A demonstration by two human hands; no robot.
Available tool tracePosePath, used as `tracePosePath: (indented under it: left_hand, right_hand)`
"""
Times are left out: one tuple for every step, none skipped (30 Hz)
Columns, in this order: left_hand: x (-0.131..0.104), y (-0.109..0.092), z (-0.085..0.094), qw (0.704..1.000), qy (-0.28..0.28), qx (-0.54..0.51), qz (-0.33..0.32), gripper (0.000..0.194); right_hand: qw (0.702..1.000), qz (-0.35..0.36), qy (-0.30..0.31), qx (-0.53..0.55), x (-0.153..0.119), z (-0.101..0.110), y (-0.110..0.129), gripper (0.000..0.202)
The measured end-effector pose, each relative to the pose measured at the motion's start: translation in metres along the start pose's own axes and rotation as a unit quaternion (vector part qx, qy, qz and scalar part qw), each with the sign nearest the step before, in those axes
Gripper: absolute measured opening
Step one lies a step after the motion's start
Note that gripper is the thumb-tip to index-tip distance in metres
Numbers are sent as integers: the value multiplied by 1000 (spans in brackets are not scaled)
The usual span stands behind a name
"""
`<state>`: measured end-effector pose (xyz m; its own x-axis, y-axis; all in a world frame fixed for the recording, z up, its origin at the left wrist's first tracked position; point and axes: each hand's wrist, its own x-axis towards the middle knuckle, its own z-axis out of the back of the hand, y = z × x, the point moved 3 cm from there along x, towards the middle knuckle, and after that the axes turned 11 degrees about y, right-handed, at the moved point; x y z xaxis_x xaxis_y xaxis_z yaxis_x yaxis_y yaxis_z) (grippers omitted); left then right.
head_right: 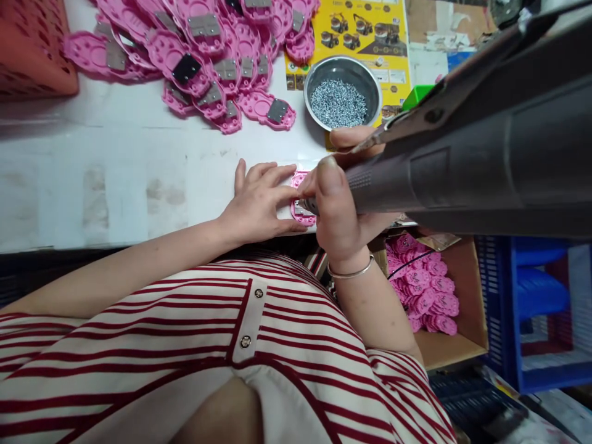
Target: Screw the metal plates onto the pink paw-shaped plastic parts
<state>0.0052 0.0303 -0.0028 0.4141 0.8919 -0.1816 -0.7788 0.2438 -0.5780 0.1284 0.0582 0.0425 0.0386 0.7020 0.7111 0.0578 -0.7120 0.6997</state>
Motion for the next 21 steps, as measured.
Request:
tracePosePath:
  left_hand:
    - [0, -1, 1, 1000, 2, -1, 1, 49]
    - [1, -1, 1, 1000, 4, -2, 1, 49]
    - [1, -1, 1, 1000, 5, -4, 0, 50]
    - [1, -1, 2, 1000, 5, -6, 1, 50]
    - [1, -1, 2, 1000, 5, -8, 1, 49]
    - [1, -1, 1, 1000, 5, -9, 0, 49]
    - [1, -1, 1, 1000, 4, -9, 0, 49]
    - [1, -1, 1, 1000, 3, -9, -1, 48]
    - [1, 0, 1, 1000, 2, -9, -2, 48]
    - [1, 0, 0, 1000, 1, -9, -3, 48]
    - [1, 0, 0, 1000, 0, -9, -4, 48]
    - [1, 0, 0, 1000, 0, -10, -6, 47]
    - [1, 0, 0, 1000, 0, -10, -6, 46]
    - [1, 1, 0, 1000, 1, -11, -6, 46]
    - [1, 1, 0, 1000, 2, -12, -6, 46]
    - [1, 1, 0, 1000, 2, -12, -6, 46]
    - [1, 1, 0, 1000, 2, -13, -7, 46]
    - [1, 1, 0, 1000, 3, -13, -8, 46]
    - [1, 1, 0, 1000, 3, -14, -9, 46]
    - [1, 1, 0, 1000, 2, -14, -10, 46]
    - [1, 0, 0, 1000, 2, -14, -10, 46]
  right_hand:
    - [1000, -5, 4, -6, -1, -1, -1, 31]
    - [1000, -14, 6, -11, -1, -1, -2, 31]
    - [1000, -21, 7, -14, -1, -1, -3, 30]
    - [999, -25, 12, -16, -2, -1, -3, 30]
    - [999, -27, 17, -18, -2, -1, -4, 29]
    - [999, -28, 19, -19, -2, -2, -4, 28]
    - [999, -28, 21, -14, -2, -2, -5, 26]
    - [999, -25, 23, -4, -2, -3, -6, 25]
    - [999, -22, 25, 8, -1, -4, -8, 24]
    - [999, -20, 25, 19, -1, -5, -9, 24]
    - [999, -17, 20, 27, -1, -5, -10, 26]
    - [999, -15, 19, 30, 0, -5, -11, 27]
    - [999, -14, 20, 29, 0, -5, -11, 28]
    - [999, -13, 18, 26, -1, -3, -12, 29]
    - [999, -24, 28, 23, -1, -2, -12, 31]
    - [998, -45, 46, 20, -2, 0, -12, 33]
    - [994, -74, 72, 16, -4, 1, -14, 35]
    - [989, -107, 100, 12, -5, 2, -15, 39]
    - [983, -136, 120, 8, -7, 4, -17, 45]
    - [977, -163, 140, 3, -9, 5, -19, 49]
    - [971, -183, 155, -3, -11, 6, -21, 51]
